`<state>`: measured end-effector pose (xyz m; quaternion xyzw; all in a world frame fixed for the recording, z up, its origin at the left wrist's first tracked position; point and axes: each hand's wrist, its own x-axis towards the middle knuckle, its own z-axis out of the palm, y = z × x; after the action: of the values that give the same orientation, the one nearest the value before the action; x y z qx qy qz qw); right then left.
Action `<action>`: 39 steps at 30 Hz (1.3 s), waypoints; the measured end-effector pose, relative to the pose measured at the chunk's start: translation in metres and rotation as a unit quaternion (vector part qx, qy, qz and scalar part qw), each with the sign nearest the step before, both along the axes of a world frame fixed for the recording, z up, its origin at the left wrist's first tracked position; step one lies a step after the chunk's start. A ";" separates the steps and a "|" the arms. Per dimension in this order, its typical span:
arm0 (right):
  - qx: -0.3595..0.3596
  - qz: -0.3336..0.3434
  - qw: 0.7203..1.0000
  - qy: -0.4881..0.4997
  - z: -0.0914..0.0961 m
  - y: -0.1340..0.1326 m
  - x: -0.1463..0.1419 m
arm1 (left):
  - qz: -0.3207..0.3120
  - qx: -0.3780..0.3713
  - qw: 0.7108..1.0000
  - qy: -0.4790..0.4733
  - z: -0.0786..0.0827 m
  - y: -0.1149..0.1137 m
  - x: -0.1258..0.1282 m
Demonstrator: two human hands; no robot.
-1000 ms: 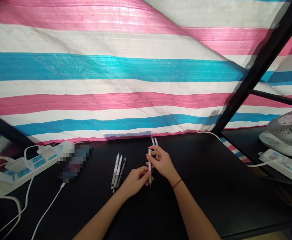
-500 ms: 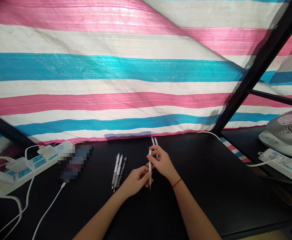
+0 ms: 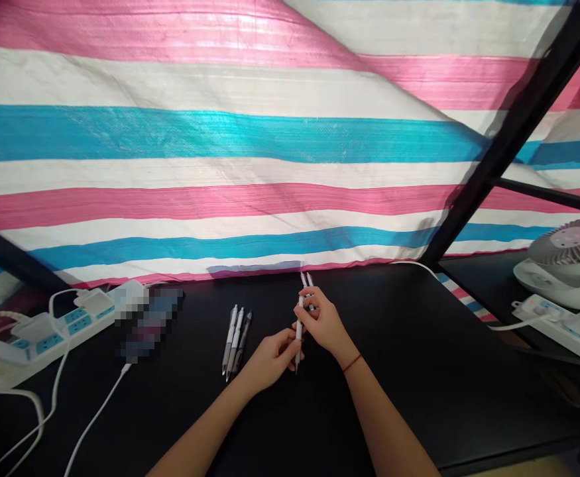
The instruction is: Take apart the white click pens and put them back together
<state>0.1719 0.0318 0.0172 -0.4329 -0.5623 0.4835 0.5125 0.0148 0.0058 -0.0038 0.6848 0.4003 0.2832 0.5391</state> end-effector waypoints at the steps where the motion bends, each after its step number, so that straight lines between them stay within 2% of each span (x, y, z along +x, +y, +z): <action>1: 0.002 -0.002 1.000 -0.001 0.000 0.000 0.000 | 0.001 -0.002 1.000 -0.002 0.000 0.000 0.000; 28: 0.002 -0.017 1.000 0.005 -0.001 0.000 -0.002 | 0.015 -0.012 1.000 0.003 0.001 -0.001 0.002; 39: -0.008 0.008 1.000 0.011 -0.003 0.000 0.000 | 0.009 -0.001 1.000 0.013 -0.004 0.000 0.001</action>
<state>0.1717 0.0317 0.0145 -0.4266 -0.5561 0.4972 0.5114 0.0155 0.0061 -0.0078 0.6843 0.4138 0.2781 0.5322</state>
